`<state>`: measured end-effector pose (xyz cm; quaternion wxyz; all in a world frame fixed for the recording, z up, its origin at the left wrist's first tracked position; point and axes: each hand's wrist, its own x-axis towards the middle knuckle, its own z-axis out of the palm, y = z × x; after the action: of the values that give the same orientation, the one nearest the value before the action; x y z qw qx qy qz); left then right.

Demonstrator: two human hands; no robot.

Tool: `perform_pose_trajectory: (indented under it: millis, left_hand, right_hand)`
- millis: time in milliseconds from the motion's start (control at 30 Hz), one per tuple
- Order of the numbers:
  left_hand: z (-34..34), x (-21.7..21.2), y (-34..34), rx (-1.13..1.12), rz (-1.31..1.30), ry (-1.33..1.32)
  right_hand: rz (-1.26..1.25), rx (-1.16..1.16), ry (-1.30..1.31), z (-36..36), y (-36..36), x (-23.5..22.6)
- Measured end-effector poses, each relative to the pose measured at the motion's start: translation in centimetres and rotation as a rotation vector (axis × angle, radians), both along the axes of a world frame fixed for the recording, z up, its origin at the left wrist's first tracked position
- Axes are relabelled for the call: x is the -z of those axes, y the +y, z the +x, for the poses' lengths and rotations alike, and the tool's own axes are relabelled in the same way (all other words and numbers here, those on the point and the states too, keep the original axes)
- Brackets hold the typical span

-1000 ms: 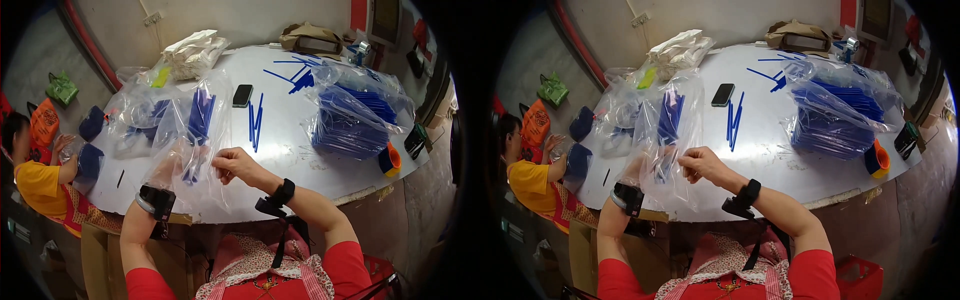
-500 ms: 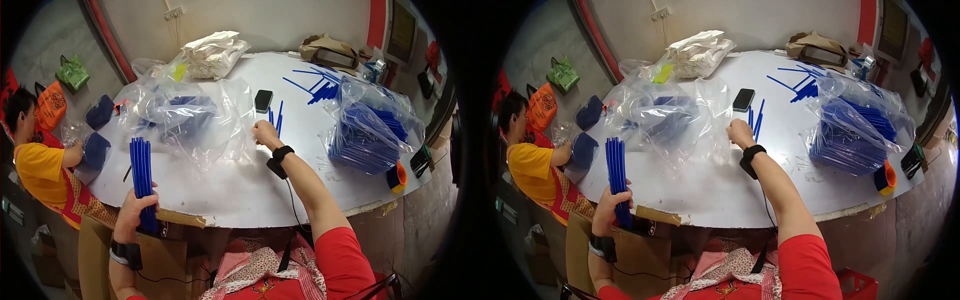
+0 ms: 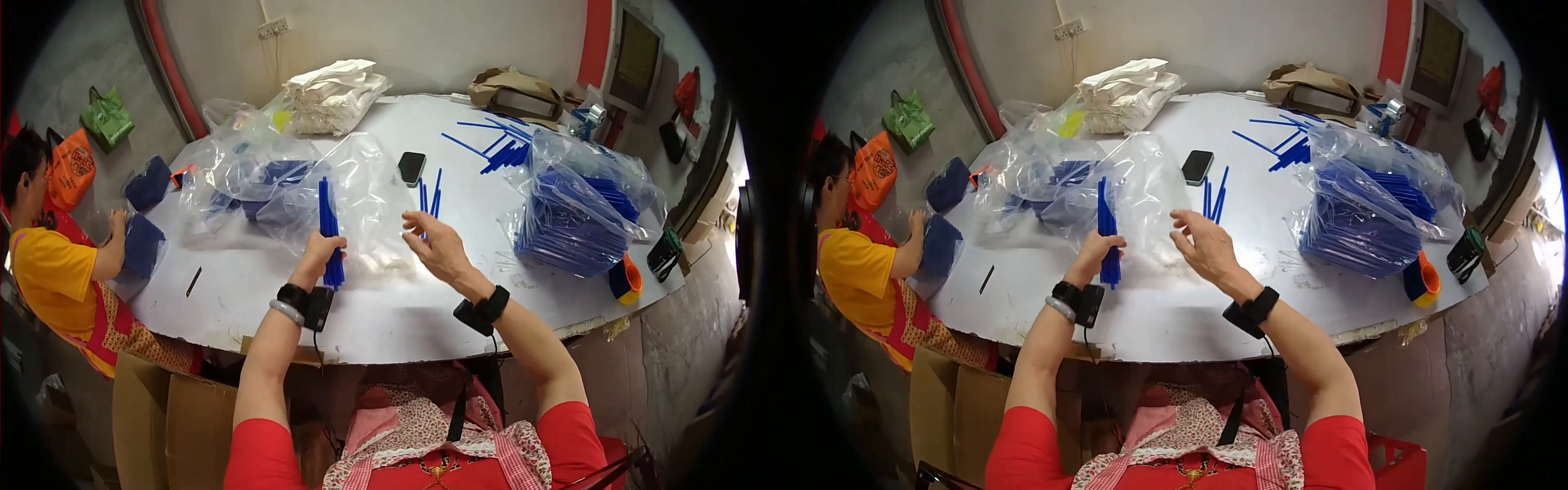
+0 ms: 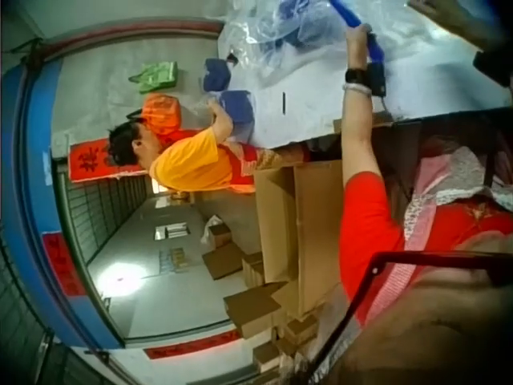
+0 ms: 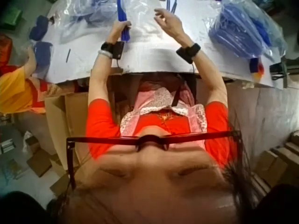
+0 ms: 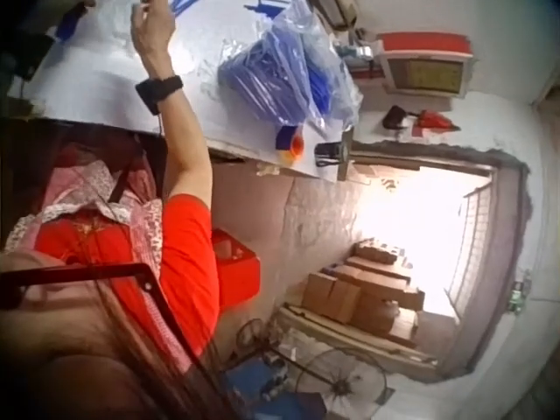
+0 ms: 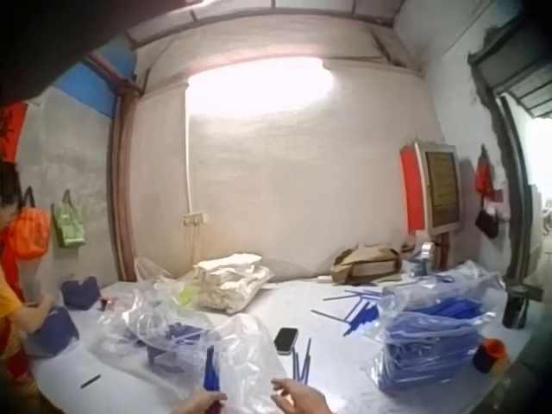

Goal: The person pulls bundles of blue straws from a plastic bag, fans them out by hand to inspect them, and then gathers them back together. They place the bundles into a different plastic bag on the table and repeat the process.

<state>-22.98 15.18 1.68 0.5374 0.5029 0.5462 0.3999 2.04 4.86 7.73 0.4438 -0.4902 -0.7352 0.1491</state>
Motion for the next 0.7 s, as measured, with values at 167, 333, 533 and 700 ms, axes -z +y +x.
perform_pose_trajectory:
  millis: [167, 333, 533, 700]
  left_hand:
    - [0.9, 2.0, 6.2, -0.139, 0.086, 0.109]
    - [0.9, -2.2, -1.0, -0.098, 0.194, -0.127]
    - [3.3, -5.5, -19.7, 0.183, -0.036, -0.379]
    - [7.5, 0.4, -29.4, 0.355, -0.52, -0.443]
  right_hand:
    - [-0.081, -0.08, -0.065, 1.7, -5.2, 1.0]
    - [-0.255, -0.128, -0.065, 4.3, -12.1, 1.0]
    - [-0.511, -0.222, 0.753, 2.4, -17.3, 4.3]
    - [-1.098, -0.395, 1.2, 0.7, -20.9, 7.7]
